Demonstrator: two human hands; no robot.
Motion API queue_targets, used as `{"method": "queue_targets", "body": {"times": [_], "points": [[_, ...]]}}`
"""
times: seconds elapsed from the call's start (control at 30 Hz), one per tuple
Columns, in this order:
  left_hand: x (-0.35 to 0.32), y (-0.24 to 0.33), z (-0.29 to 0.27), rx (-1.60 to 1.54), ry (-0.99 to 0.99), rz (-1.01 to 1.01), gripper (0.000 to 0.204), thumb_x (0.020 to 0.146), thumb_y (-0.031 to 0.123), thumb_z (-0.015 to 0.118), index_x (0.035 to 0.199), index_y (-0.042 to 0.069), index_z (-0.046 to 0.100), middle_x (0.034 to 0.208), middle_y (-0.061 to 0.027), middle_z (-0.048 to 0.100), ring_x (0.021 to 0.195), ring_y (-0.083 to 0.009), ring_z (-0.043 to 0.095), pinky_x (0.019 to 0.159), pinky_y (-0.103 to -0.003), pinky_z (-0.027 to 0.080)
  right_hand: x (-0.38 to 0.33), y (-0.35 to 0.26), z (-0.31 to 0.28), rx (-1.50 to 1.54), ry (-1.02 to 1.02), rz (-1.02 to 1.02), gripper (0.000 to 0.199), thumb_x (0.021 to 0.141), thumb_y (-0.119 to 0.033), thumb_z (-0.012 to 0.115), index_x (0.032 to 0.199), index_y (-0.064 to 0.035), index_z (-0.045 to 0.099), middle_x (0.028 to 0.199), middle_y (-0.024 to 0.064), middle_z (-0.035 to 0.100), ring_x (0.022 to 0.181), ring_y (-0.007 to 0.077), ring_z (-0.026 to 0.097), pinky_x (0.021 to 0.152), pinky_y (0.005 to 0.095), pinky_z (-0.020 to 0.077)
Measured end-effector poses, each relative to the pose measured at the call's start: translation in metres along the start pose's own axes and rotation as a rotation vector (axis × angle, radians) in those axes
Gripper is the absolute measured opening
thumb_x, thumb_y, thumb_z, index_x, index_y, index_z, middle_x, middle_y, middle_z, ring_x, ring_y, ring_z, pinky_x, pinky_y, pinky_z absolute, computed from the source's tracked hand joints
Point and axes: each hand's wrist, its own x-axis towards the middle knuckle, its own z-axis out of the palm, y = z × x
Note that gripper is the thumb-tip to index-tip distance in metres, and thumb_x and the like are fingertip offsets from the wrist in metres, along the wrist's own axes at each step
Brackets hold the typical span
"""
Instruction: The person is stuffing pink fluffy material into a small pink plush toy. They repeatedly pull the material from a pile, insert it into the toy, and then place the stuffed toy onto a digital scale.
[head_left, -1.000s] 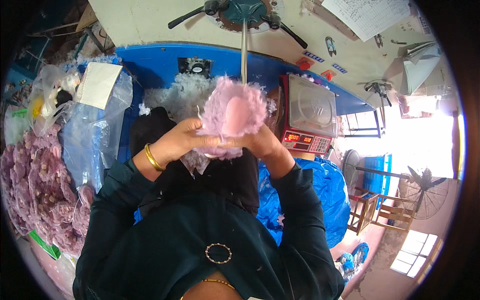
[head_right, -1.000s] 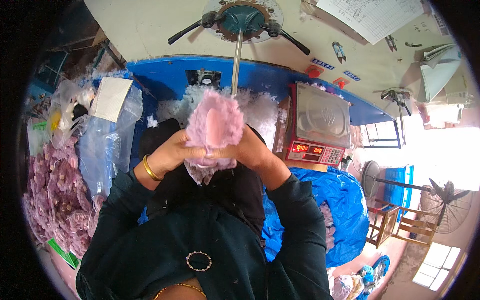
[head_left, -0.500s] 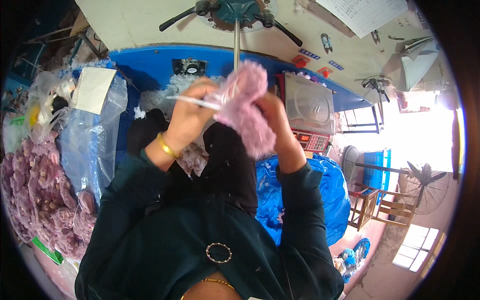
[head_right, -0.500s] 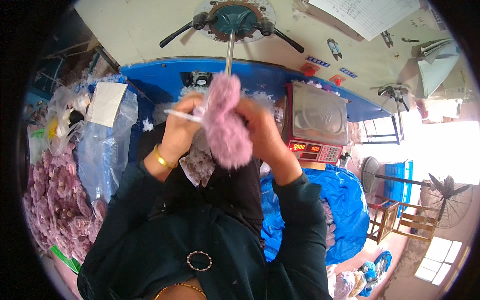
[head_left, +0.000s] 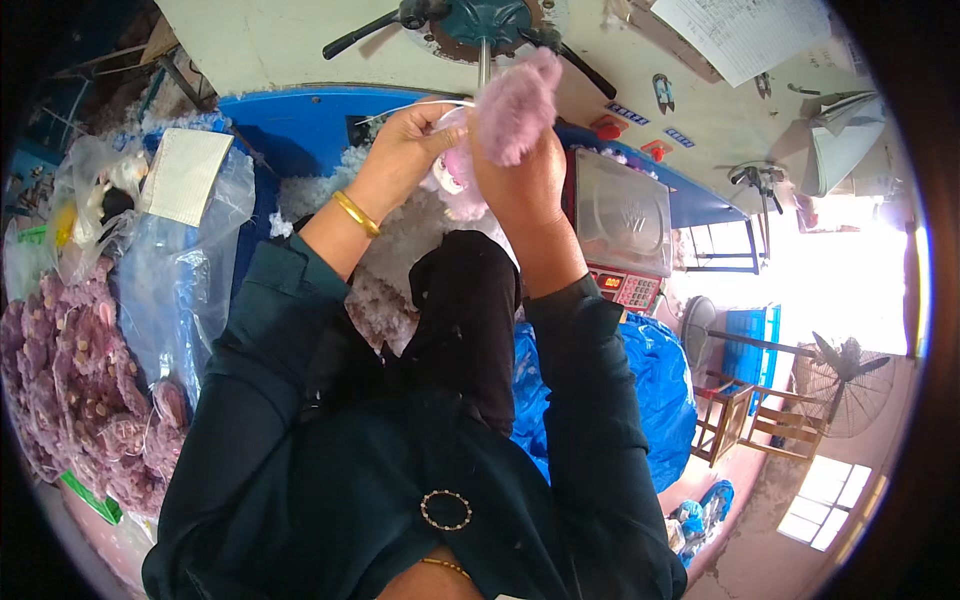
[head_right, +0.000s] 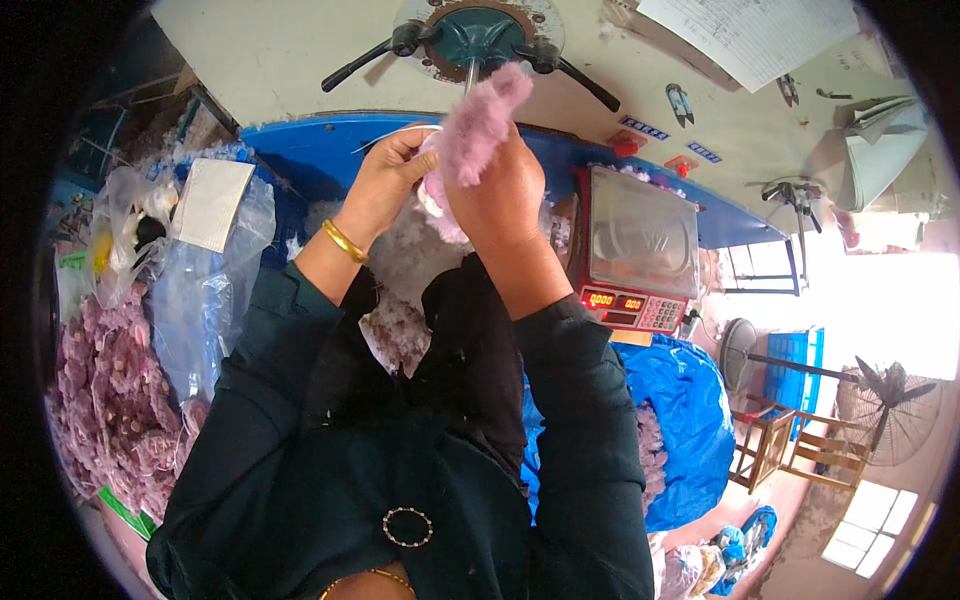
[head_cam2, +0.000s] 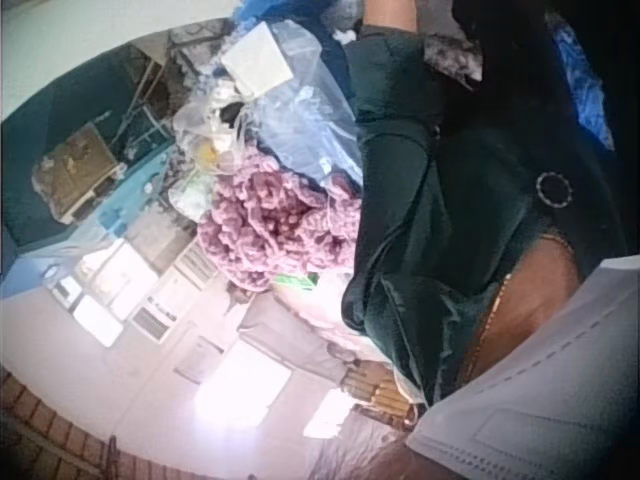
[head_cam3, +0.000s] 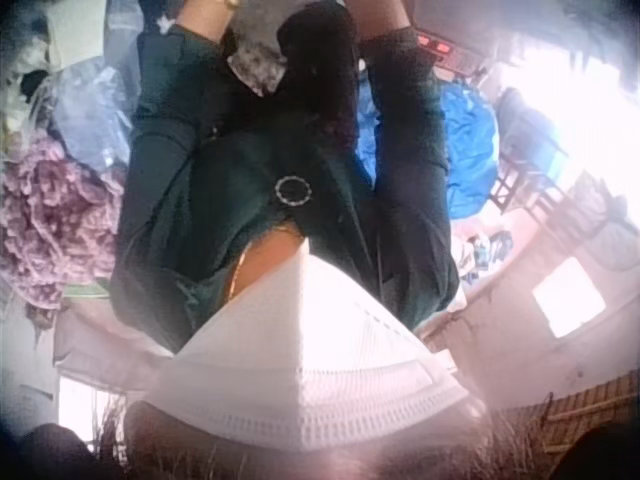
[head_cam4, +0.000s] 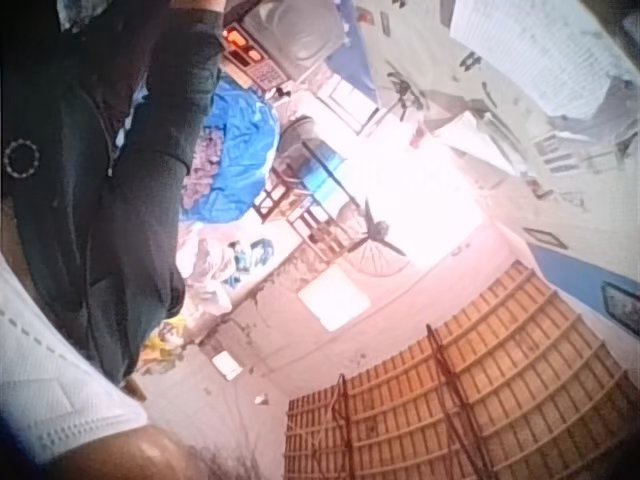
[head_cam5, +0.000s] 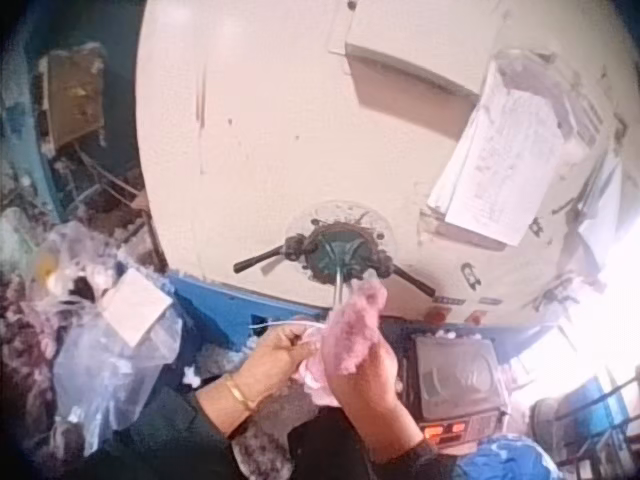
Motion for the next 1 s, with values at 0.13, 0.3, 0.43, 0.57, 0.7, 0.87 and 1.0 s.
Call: {"method": "queue_targets", "body": {"times": [0.13,0.3,0.43,0.57,0.7,0.87,1.0], "points": [[0.007,0.000,-0.002,-0.037,0.042,-0.203,0.048,0.092,0.043,0.056,0.110,-0.001,0.061,0.097,-0.0034,0.060,0.085,-0.0101,0.048,0.079,-0.024,0.040,0.049,0.013,0.009,-0.184,-0.095,0.164,0.028,0.077,-0.027,0.067,0.096,-0.0076,0.065,0.083,0.0139,0.068,0.077,0.0336,0.065,0.067,0.0390,0.0522],[0.012,0.012,0.001,0.023,0.081,-0.166,0.064,0.090,0.051,0.056,0.120,-0.006,0.055,0.115,-0.0087,0.057,0.103,-0.0138,0.046,0.093,-0.028,0.036,0.049,0.023,0.017,-0.122,0.056,0.112,0.023,0.078,-0.029,0.066,0.088,-0.0082,0.066,0.077,0.0141,0.067,0.074,0.0353,0.064,0.064,0.0406,0.0517],[-0.014,0.016,-0.008,0.052,-0.058,-0.322,0.059,0.093,0.044,0.055,0.126,-0.004,0.050,0.115,-0.0077,0.056,0.113,-0.0137,0.044,0.098,-0.029,0.035,0.019,0.023,0.010,-0.028,0.220,-0.167,0.024,0.078,-0.028,0.069,0.089,-0.0069,0.065,0.078,0.0126,0.064,0.070,0.0341,0.061,0.063,0.0431,0.0496],[-0.031,0.007,-0.018,0.135,-0.268,-0.191,0.047,0.092,0.036,0.059,0.122,0.001,0.052,0.108,-0.0028,0.059,0.101,-0.0137,0.055,0.089,-0.030,0.044,-0.004,0.001,-0.012,0.446,0.061,0.219,0.018,0.078,-0.018,0.072,0.084,-0.0053,0.060,0.081,0.0079,0.060,0.070,0.0208,0.058,0.061,0.0304,0.0474],[-0.039,0.020,0.000,0.939,-0.162,0.232,0.034,0.085,0.027,0.065,0.108,0.003,0.057,0.099,-0.0135,0.063,0.091,-0.0317,0.061,0.081,-0.038,0.048,-0.016,0.001,-0.015,0.966,0.034,0.469,0.033,0.073,-0.014,0.079,0.092,-0.0041,0.055,0.084,-0.0001,0.054,0.078,0.0083,0.052,0.066,0.0243,0.0452],[-0.038,0.006,0.030,1.302,0.131,0.666,0.036,0.063,0.013,0.072,0.092,0.000,0.054,0.082,-0.0149,0.056,0.079,-0.0361,0.056,0.069,-0.044,0.044,-0.008,-0.018,-0.009,0.330,0.137,0.339,0.041,0.074,-0.024,0.070,0.105,0.0000,0.058,0.091,0.0160,0.065,0.087,0.0284,0.065,0.076,0.0370,0.0494],[-0.038,0.021,0.047,1.262,0.226,0.386,0.047,0.064,0.011,0.076,0.101,0.000,0.050,0.089,-0.0172,0.056,0.085,-0.0366,0.056,0.073,-0.041,0.045,0.042,0.015,0.028,0.491,0.249,0.585,0.030,0.080,-0.027,0.060,0.093,-0.0005,0.062,0.082,0.0168,0.066,0.079,0.0291,0.063,0.072,0.0361,0.0491]]}}
